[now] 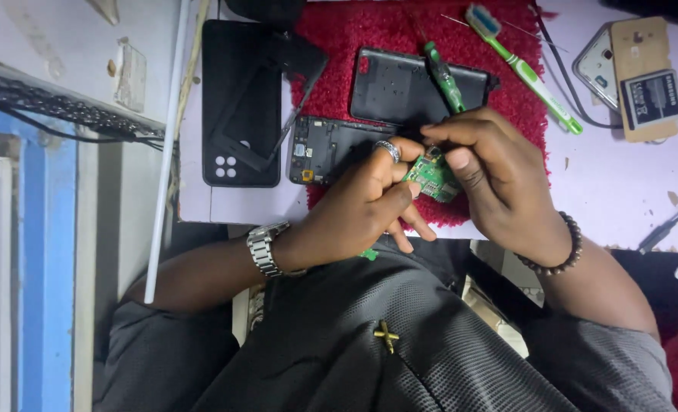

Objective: Cleaning a mobile phone motherboard using a toothbrush, cleaning solution, and a fine scraping tool.

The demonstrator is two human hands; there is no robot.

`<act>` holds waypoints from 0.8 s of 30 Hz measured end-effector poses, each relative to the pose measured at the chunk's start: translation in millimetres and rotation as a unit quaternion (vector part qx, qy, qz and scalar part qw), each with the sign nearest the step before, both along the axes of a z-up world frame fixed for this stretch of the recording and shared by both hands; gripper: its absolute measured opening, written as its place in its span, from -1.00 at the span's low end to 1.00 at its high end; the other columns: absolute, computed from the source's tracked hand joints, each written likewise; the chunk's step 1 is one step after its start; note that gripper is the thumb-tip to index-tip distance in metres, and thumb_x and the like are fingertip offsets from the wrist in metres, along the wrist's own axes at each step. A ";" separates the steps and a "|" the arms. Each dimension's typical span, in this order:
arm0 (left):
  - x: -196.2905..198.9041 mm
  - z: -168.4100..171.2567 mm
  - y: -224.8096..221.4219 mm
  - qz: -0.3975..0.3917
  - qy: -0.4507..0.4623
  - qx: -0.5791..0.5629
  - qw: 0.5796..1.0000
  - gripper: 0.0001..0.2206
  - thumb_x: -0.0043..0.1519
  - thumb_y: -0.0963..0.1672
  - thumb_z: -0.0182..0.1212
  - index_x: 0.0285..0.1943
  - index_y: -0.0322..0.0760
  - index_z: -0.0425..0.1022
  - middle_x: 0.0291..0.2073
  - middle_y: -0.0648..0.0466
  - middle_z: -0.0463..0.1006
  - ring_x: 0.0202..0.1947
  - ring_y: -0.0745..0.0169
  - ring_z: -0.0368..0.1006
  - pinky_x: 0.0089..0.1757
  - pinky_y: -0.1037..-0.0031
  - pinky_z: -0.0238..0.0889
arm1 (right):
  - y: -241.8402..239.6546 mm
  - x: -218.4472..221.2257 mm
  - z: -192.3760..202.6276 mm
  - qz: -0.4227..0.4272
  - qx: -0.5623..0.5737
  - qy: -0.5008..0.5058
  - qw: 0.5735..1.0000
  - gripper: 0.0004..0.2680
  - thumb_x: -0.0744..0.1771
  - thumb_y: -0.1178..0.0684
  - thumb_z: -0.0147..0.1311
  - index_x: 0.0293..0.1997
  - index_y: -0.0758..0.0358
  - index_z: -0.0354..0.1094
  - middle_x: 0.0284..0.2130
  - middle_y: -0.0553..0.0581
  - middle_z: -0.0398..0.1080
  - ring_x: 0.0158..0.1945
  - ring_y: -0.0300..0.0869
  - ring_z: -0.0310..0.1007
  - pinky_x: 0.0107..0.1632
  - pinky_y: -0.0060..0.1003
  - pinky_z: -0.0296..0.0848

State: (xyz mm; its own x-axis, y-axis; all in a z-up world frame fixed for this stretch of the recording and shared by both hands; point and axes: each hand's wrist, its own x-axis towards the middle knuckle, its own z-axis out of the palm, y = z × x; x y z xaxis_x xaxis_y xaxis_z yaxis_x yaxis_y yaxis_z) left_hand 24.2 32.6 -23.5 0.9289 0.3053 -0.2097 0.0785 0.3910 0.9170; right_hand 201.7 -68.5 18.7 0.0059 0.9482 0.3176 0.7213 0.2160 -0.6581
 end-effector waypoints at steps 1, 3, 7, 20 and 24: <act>0.1 -1.2 -1.1 0.006 0.002 -0.007 1.000 -0.62 0.43 -0.16 -0.17 0.41 -0.45 0.03 0.10 -0.30 0.40 -0.28 0.00 0.75 -0.44 0.36 0.67 | 0.4 0.0 1.1 0.000 -0.012 0.011 1.000 -0.71 0.54 0.05 -0.24 0.23 0.49 0.37 -0.04 0.35 0.46 0.04 0.10 0.51 0.11 -0.10 0.48; 2.9 -1.9 0.2 0.010 0.000 -0.009 1.000 -0.64 0.43 -0.16 -0.16 0.38 -0.43 0.05 0.06 -0.27 0.39 -0.29 0.00 0.75 -0.44 0.35 0.67 | 1.3 2.3 2.4 -0.003 -0.019 0.017 1.000 -0.71 0.53 0.04 -0.22 0.20 0.48 0.40 -0.05 0.35 0.44 0.02 0.09 0.51 0.09 -0.11 0.47; 1.9 -2.8 -2.4 0.015 0.014 -0.009 1.000 -0.66 0.42 -0.16 -0.12 0.34 -0.42 0.07 0.10 -0.29 0.39 -0.31 0.00 0.75 -0.45 0.36 0.67 | 0.4 3.7 -3.0 -0.015 -0.049 0.051 0.997 -0.77 0.52 0.07 -0.13 0.16 0.43 0.44 -0.11 0.29 0.46 -0.04 0.03 0.52 0.04 -0.14 0.46; 1.7 4.2 -1.2 0.020 0.031 0.019 0.999 -0.64 0.40 -0.18 -0.09 0.36 -0.41 0.11 -0.24 -0.18 0.54 -0.31 0.06 0.77 -0.43 0.40 0.69 | -1.9 3.7 2.7 -0.031 -0.081 0.076 0.993 -0.70 0.53 -0.03 -0.20 0.16 0.41 0.45 -0.11 0.21 0.47 -0.10 -0.08 0.48 -0.01 -0.22 0.40; -1.0 -1.0 -2.8 0.008 0.022 0.020 1.000 -0.64 0.42 -0.17 -0.10 0.38 -0.40 0.06 -0.18 -0.18 0.50 -0.35 0.04 0.75 -0.50 0.45 0.62 | -1.4 2.3 3.3 -0.036 -0.082 0.076 0.993 -0.72 0.53 0.00 -0.18 0.15 0.40 0.45 -0.10 0.21 0.47 -0.09 -0.07 0.49 0.02 -0.20 0.41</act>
